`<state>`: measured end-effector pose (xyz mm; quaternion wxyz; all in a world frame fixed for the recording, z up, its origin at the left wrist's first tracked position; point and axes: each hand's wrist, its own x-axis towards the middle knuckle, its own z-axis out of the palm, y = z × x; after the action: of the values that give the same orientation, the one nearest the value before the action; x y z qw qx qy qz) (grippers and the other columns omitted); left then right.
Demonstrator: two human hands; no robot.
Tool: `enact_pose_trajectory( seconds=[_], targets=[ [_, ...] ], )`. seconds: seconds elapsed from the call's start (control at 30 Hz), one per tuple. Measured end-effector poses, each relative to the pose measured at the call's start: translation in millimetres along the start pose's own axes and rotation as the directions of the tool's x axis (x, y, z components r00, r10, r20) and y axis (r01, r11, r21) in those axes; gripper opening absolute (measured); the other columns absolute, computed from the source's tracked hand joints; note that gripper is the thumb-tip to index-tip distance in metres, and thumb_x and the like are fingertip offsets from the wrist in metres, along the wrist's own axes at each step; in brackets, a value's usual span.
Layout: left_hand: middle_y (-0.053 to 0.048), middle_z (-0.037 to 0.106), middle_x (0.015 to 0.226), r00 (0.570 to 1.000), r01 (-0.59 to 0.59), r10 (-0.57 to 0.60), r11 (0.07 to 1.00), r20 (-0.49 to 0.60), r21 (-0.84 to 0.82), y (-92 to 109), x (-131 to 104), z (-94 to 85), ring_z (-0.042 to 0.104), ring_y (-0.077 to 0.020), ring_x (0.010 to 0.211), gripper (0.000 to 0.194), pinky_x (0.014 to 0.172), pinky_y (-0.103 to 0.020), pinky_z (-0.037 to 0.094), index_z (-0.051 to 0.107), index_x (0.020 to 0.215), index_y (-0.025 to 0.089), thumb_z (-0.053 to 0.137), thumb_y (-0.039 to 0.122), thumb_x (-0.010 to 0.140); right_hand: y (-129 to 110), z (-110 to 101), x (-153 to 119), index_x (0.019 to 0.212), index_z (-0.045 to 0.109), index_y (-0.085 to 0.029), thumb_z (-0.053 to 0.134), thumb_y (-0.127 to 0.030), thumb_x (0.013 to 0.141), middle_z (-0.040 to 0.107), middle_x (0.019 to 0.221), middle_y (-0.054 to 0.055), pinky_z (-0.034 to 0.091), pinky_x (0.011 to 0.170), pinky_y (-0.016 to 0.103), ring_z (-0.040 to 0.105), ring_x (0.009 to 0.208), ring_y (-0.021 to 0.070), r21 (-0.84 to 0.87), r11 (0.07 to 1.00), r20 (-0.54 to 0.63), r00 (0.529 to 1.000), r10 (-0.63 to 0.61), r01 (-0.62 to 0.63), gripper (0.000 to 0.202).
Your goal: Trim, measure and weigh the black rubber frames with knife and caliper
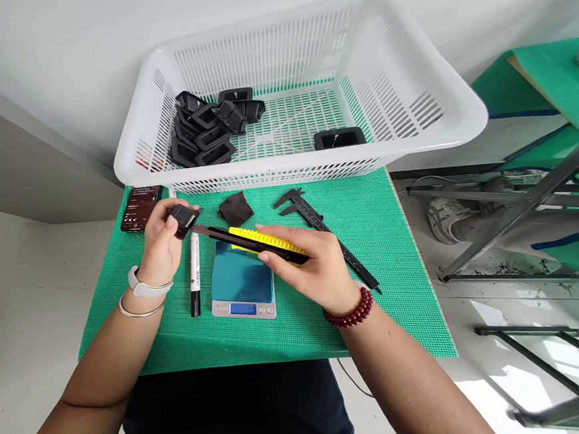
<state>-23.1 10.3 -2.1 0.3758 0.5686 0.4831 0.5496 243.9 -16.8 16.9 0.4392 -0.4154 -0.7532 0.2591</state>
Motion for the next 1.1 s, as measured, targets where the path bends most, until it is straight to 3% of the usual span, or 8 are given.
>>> enact_pose_trajectory(
  seconds=[0.1, 0.33, 0.57, 0.77, 1.0, 1.1],
  targets=[
    [-0.005, 0.060, 0.101, 1.000, 0.024, -0.024, 0.996, 0.002, -0.081, -0.4, 0.5, 0.0, 0.063, -0.0223, 0.098, 0.037, 0.090, -0.038, 0.052, 0.063, 0.101, 0.025, 0.061, 0.057, 0.084, -0.8, -0.9, 0.0, 0.110, 0.074, -0.023, 0.072, -0.028, 0.084, 0.078, 0.105, 0.003, 0.063, 0.071, 0.023, 0.076, 0.079, 0.0174, 0.005, 1.000, -0.009, 1.000, -0.014, 0.014, 0.027],
    [-0.004, 0.061, 0.099, 1.000, 0.003, -0.003, 0.999, 0.009, -0.049, 2.2, -0.4, 0.7, 0.062, -0.0224, 0.098, 0.034, 0.094, -0.039, 0.050, 0.065, 0.099, 0.025, 0.063, 0.055, 0.083, 0.1, 1.3, 0.8, 0.111, 0.073, -0.024, 0.072, -0.028, 0.084, 0.078, 0.104, 0.003, 0.063, 0.072, 0.024, 0.077, 0.084, 0.0188, 0.014, 1.000, 0.013, 1.000, -0.028, 0.027, 0.028],
    [-0.004, 0.062, 0.100, 1.000, 0.010, -0.009, 0.998, 0.011, -0.054, 2.0, -1.4, -0.3, 0.062, -0.0228, 0.101, 0.033, 0.092, -0.037, 0.049, 0.065, 0.099, 0.024, 0.065, 0.053, 0.083, 2.5, 2.3, -0.9, 0.113, 0.073, -0.025, 0.070, -0.034, 0.086, 0.078, 0.103, 0.004, 0.064, 0.073, 0.030, 0.076, 0.086, 0.0221, -0.071, 0.993, -0.095, 0.991, 0.090, -0.097, 0.028],
    [-0.004, 0.062, 0.100, 1.000, -0.003, 0.003, 0.999, -0.003, -0.039, 2.1, -1.0, 0.0, 0.063, -0.0227, 0.100, 0.032, 0.095, -0.040, 0.049, 0.065, 0.100, 0.025, 0.063, 0.053, 0.084, 2.6, 2.1, -1.2, 0.114, 0.072, -0.026, 0.072, -0.030, 0.085, 0.077, 0.105, 0.003, 0.063, 0.074, 0.025, 0.076, 0.087, 0.0197, -0.001, 0.999, 0.025, 0.998, -0.053, 0.053, 0.030],
    [-0.004, 0.063, 0.101, 1.000, 0.015, -0.014, 0.999, 0.011, -0.031, 2.6, -1.7, -0.6, 0.063, -0.0225, 0.102, 0.033, 0.094, -0.038, 0.050, 0.063, 0.101, 0.025, 0.063, 0.054, 0.084, 3.9, 3.1, -1.1, 0.116, 0.072, -0.026, 0.070, -0.034, 0.087, 0.078, 0.103, 0.004, 0.063, 0.072, 0.029, 0.076, 0.084, 0.0212, -0.108, 0.993, -0.095, 0.995, 0.034, -0.045, 0.031],
    [-0.004, 0.063, 0.102, 1.000, 0.011, -0.011, 1.000, 0.007, -0.025, 2.7, -1.4, -1.1, 0.063, -0.0226, 0.103, 0.032, 0.096, -0.039, 0.050, 0.063, 0.101, 0.026, 0.062, 0.054, 0.085, 3.5, 2.5, -1.3, 0.116, 0.072, -0.027, 0.071, -0.034, 0.086, 0.078, 0.105, 0.003, 0.064, 0.073, 0.028, 0.076, 0.084, 0.0207, -0.073, 0.997, -0.044, 0.999, -0.013, 0.010, 0.031]
  ],
)
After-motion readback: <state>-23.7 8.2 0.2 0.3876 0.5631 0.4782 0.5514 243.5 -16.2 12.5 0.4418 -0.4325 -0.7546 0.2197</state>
